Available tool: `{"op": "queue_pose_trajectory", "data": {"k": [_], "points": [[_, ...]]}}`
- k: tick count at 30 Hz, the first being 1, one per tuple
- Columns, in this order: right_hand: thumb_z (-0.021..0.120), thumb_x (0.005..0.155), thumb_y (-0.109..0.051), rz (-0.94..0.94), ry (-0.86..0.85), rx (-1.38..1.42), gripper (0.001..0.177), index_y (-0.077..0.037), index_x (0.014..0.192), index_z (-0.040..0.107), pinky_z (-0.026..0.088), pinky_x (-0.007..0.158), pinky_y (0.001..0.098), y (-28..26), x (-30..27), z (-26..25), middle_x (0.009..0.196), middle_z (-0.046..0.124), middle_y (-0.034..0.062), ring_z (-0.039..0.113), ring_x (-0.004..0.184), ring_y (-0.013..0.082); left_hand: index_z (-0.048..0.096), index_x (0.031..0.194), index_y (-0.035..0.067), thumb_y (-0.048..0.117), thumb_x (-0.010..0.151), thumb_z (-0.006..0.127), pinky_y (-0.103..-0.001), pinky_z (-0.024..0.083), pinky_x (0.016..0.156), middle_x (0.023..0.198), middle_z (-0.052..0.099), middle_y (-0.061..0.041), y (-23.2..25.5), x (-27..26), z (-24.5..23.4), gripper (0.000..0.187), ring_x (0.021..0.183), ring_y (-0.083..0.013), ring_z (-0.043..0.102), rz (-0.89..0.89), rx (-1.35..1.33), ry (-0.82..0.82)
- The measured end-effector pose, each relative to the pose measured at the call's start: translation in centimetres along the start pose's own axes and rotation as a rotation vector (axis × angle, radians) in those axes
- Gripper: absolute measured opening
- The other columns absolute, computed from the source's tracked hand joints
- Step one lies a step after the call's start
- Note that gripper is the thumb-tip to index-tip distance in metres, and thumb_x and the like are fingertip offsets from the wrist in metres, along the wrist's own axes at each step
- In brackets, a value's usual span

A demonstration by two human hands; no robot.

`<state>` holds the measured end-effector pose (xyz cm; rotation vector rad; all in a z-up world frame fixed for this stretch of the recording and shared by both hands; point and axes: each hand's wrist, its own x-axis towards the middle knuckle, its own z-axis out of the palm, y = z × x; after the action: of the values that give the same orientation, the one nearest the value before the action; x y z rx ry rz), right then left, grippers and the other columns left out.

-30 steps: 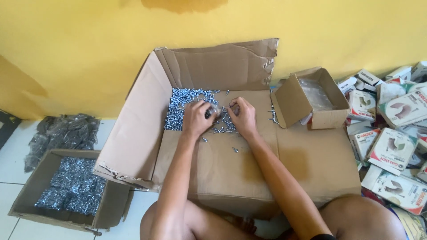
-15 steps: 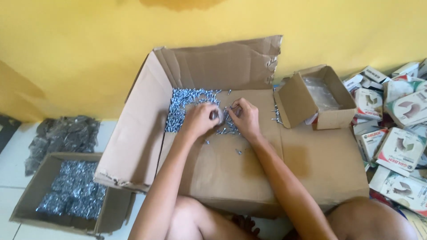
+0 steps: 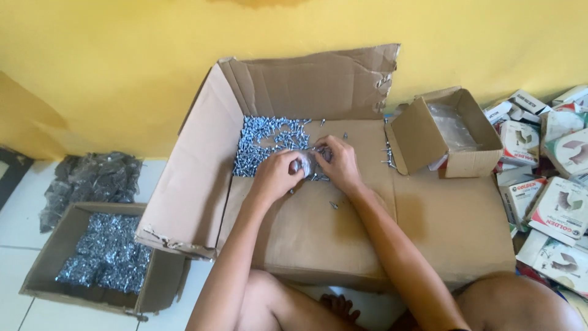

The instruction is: Picking up small metal screws from a box and placing them into a small plastic bag by hand.

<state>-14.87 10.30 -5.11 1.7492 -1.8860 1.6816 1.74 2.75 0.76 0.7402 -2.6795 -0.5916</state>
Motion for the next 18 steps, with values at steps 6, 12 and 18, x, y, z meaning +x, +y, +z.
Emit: {"op": "queue_pose_trajectory", "data": {"k": [6,12,18], "points": [[0.079,0.075,-0.009,-0.049,0.090,0.006,0.019,-0.007,0.079,0.060,0.048,0.053,0.0343,-0.3,-0.1,0.2,0.075,0.066,0.0077,0.062,0.062,0.0264,0.068,0.096,0.012,0.024,0.077,0.067,-0.046,0.054,0.073,0.087,0.067,-0.008,0.4,0.5,0.9,0.022,0.088,-0.0314,0.066,-0.028,0.066,-0.023],[0.077,0.079,-0.015,-0.213,0.140,0.051,0.014,-0.015,0.081,0.064,0.049,0.057,0.0317,-1.9,-0.3,0.6,0.080,0.067,0.0020,0.063,0.066,0.0231,0.070,0.090,0.012,0.023,0.081,0.066,-0.043,0.055,0.072,0.079,0.066,-0.005,1.3,0.2,-0.5,0.015,0.080,-0.0267,0.066,-0.069,0.056,-0.004],[0.074,0.080,-0.010,-0.336,0.057,0.069,0.008,-0.012,0.081,0.066,0.052,0.067,0.0366,-3.8,0.0,0.2,0.083,0.068,0.0064,0.065,0.075,0.0279,0.068,0.085,0.010,0.023,0.081,0.061,-0.048,0.054,0.068,0.076,0.066,-0.008,1.8,-0.2,-1.1,0.015,0.077,-0.0335,0.066,-0.054,0.055,0.017]]}}
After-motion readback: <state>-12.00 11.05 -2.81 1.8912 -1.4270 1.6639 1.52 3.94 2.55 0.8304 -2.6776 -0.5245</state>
